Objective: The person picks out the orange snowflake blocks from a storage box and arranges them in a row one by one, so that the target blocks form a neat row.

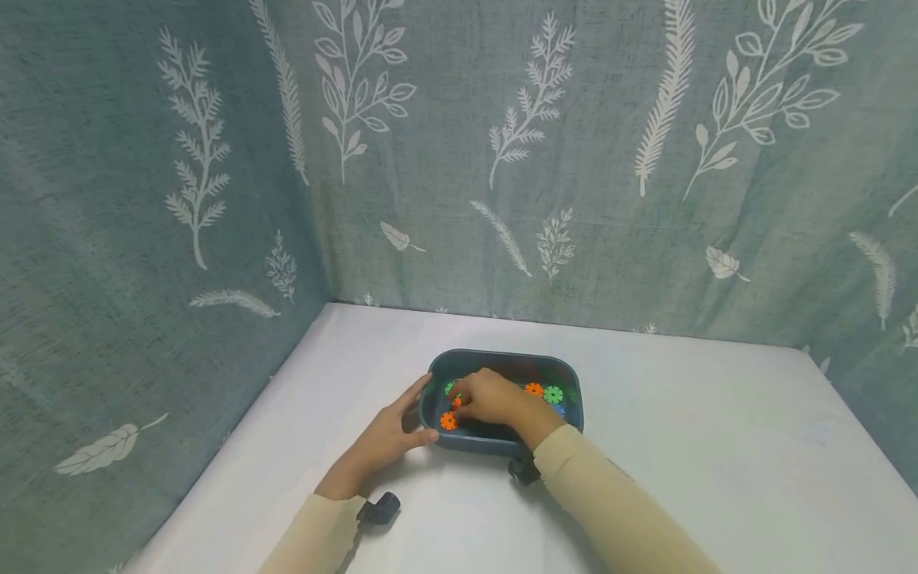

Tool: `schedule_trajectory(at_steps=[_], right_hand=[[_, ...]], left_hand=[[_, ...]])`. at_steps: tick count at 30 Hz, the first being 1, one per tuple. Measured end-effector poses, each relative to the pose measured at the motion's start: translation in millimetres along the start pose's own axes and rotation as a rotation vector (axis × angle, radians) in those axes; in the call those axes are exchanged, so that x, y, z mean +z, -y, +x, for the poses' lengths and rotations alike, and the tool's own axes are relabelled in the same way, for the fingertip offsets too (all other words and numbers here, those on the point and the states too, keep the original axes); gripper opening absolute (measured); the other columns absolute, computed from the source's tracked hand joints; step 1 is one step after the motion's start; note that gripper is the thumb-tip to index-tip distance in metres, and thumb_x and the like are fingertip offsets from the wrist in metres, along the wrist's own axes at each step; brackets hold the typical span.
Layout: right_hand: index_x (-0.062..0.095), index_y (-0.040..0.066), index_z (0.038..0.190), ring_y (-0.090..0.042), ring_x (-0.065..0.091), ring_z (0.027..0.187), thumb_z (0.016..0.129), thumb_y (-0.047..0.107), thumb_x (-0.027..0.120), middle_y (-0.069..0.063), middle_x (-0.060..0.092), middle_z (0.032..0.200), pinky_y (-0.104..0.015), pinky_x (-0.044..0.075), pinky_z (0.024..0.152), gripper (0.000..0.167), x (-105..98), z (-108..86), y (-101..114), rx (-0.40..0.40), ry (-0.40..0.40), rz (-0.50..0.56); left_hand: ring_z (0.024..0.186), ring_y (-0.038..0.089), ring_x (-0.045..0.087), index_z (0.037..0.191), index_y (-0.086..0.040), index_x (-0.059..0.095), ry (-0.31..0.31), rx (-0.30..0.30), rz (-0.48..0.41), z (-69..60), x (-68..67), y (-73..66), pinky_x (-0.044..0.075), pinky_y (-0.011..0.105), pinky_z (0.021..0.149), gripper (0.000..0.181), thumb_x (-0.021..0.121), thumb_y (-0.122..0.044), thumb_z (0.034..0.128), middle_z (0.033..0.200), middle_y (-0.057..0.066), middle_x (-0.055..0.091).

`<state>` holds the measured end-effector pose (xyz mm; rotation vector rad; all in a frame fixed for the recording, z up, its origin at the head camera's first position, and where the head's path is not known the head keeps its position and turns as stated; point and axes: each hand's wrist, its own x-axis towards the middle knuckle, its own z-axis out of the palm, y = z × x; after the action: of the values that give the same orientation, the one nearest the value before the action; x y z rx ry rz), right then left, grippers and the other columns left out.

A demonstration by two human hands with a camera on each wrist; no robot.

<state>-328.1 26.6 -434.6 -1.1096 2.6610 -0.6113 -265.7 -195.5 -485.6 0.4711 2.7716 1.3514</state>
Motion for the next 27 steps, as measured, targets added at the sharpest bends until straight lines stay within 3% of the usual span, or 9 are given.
schedule_trajectory(at_steps=[7, 11, 22, 27], right_hand=[[0.073, 0.018, 0.116, -0.005, 0.061, 0.085, 0.087, 0.029, 0.075, 0.009, 0.070, 0.102, -0.026, 0.052, 0.079, 0.031, 8, 7.0, -2, -0.016, 0.051, -0.058], [0.074, 0.019, 0.115, -0.006, 0.062, 0.092, 0.086, 0.029, 0.076, 0.010, 0.070, 0.106, -0.027, 0.051, 0.084, 0.030, 8, 9.8, -2, -0.062, 0.060, -0.076], [0.073, 0.019, 0.103, -0.006, 0.057, 0.084, 0.081, 0.023, 0.081, 0.012, 0.062, 0.091, -0.024, 0.050, 0.080, 0.024, 6, 15.0, -2, -0.070, 0.013, -0.115], [0.068, 0.021, 0.098, -0.006, 0.058, 0.079, 0.082, 0.018, 0.081, 0.012, 0.063, 0.088, -0.022, 0.051, 0.073, 0.021, 6, 17.2, -6, -0.056, 0.024, -0.047]], left_hand=[[0.134, 0.034, 0.041, 0.151, -0.049, 0.022, -0.002, -0.013, -0.019, 1.1, -0.3, 3.0, 0.024, 0.066, 0.106, 0.091, 0.079, -0.047, 0.0790, 0.147, 0.012, 0.045], [0.136, 0.035, 0.038, 0.151, -0.051, 0.020, -0.006, -0.022, -0.019, 0.8, -0.5, 3.8, 0.023, 0.067, 0.105, 0.089, 0.076, -0.047, 0.0820, 0.148, 0.013, 0.043], [0.137, 0.036, 0.037, 0.152, -0.048, 0.018, -0.022, -0.044, -0.022, 1.4, 0.4, -0.6, 0.019, 0.068, 0.106, 0.085, 0.071, -0.047, 0.0863, 0.150, 0.013, 0.041], [0.135, 0.037, 0.039, 0.155, -0.041, 0.019, -0.032, -0.030, -0.023, 0.9, -1.4, -0.3, 0.019, 0.069, 0.106, 0.085, 0.071, -0.044, 0.0876, 0.147, 0.014, 0.044]])
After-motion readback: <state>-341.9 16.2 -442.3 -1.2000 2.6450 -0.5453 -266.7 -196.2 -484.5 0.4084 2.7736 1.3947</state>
